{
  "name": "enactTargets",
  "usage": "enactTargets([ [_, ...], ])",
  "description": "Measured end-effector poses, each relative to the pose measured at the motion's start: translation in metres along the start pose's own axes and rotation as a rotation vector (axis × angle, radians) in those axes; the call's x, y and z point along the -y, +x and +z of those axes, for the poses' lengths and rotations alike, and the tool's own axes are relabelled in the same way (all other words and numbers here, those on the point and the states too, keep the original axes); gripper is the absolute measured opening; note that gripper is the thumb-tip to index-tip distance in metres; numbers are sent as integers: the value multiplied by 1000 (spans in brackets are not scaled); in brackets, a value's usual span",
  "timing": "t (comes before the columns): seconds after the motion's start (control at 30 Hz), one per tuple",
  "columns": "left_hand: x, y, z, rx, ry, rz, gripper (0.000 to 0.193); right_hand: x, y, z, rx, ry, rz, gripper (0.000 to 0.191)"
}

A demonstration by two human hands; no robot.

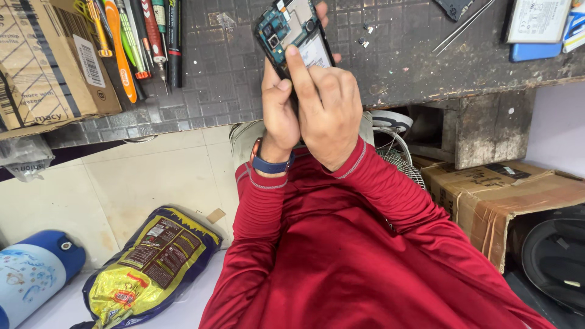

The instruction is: The person works on a disassembled smartphone resting on their lap, using a screwdriver to remove and install screws on the internal frame. They handle small components and connectors with their fingers, repositioning the phone and tools as needed.

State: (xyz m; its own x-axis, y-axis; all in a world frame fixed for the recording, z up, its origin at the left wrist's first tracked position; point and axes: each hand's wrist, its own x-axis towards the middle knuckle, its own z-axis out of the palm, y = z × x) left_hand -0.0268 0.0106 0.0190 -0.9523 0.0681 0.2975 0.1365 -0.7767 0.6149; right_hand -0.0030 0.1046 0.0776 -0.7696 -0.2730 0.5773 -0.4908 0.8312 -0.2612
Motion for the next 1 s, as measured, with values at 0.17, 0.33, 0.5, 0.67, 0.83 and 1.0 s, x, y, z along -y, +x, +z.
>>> enactTargets([
  [0.17, 7, 11, 6, -137, -112, 30, 62, -11, 8, 11, -25, 171, 65, 45],
  [0.33, 9, 17, 12, -202, -26, 47, 52, -21, 3, 10, -28, 247, 127, 37],
  [0.5, 12, 22, 10, -284, -48, 51, 45, -27, -5, -3, 29, 199, 187, 67],
  [0.67, 8, 25, 9, -295, -19, 80, 44, -38, -2, -15, 201, 270, 152, 92],
  [0.83, 10, 21, 9, -337, 32, 106, 43, -48, -2, -18, 291, 368, 118, 97],
  [1.0, 12, 11, 2, -314, 153, -16, 44, -41, -6, -15, 283, 354, 208, 103],
])
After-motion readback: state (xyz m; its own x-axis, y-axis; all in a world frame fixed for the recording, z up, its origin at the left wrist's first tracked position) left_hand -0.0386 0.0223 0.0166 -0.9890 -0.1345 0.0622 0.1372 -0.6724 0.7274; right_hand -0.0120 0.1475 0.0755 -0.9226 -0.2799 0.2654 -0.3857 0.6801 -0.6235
